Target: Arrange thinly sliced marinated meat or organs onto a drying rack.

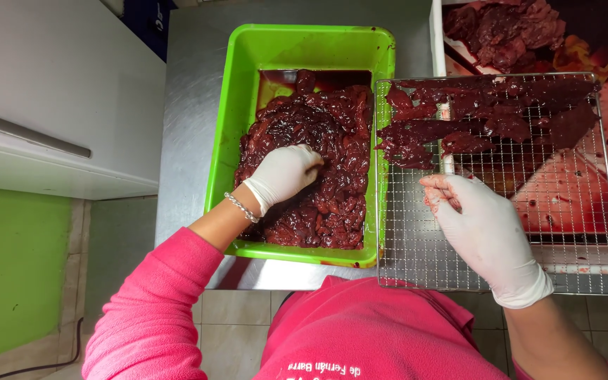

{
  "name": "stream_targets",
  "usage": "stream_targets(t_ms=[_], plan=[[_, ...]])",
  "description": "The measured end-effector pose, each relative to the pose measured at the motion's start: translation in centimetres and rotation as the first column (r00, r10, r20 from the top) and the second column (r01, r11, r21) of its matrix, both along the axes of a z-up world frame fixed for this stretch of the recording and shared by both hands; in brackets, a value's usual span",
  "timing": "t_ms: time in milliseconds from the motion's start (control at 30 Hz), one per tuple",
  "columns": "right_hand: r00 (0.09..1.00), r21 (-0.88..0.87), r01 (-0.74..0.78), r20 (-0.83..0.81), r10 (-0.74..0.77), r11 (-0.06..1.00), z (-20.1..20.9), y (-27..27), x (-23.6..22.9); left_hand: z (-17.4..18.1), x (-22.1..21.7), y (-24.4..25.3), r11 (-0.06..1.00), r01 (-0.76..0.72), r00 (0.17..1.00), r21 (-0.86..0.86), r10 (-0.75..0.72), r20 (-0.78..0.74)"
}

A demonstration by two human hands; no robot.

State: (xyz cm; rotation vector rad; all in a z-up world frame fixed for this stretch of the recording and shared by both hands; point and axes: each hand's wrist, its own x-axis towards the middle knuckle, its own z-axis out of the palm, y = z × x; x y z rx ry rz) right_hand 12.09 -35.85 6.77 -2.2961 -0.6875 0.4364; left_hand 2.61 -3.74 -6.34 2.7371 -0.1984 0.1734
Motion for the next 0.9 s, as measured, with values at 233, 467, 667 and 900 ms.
stream_targets(t_ms=[233,467,667,900], plan=[[0.995,0.025,-0.015,-0.095,0.017,1.0,0.1,1.3,0.0,5.2,0.8,-3.0,0.375,-0.427,0.894,-0.823,0.039,-0.446],[0.983,0.237,-0.155,0.138,0.125,0.959,0.4,3.3,-1.8,8.3,2.0,-8.3,0.23,-0.431,0.87,-0.872,-0.15,-0.47],[0.986,0.208,-0.069,0.16,0.036,0.976,-1.1,1.9,-1.6,8.3,2.5,-11.0,0.365,-0.478,0.807,-0.798,-0.177,-0.564],[0.96,0.31,0.079,-0.279,0.012,0.947,-1.8,0.7,-1.1,7.1,2.5,-12.5,0.244,-0.489,0.785,-0.837,-0.295,-0.544]])
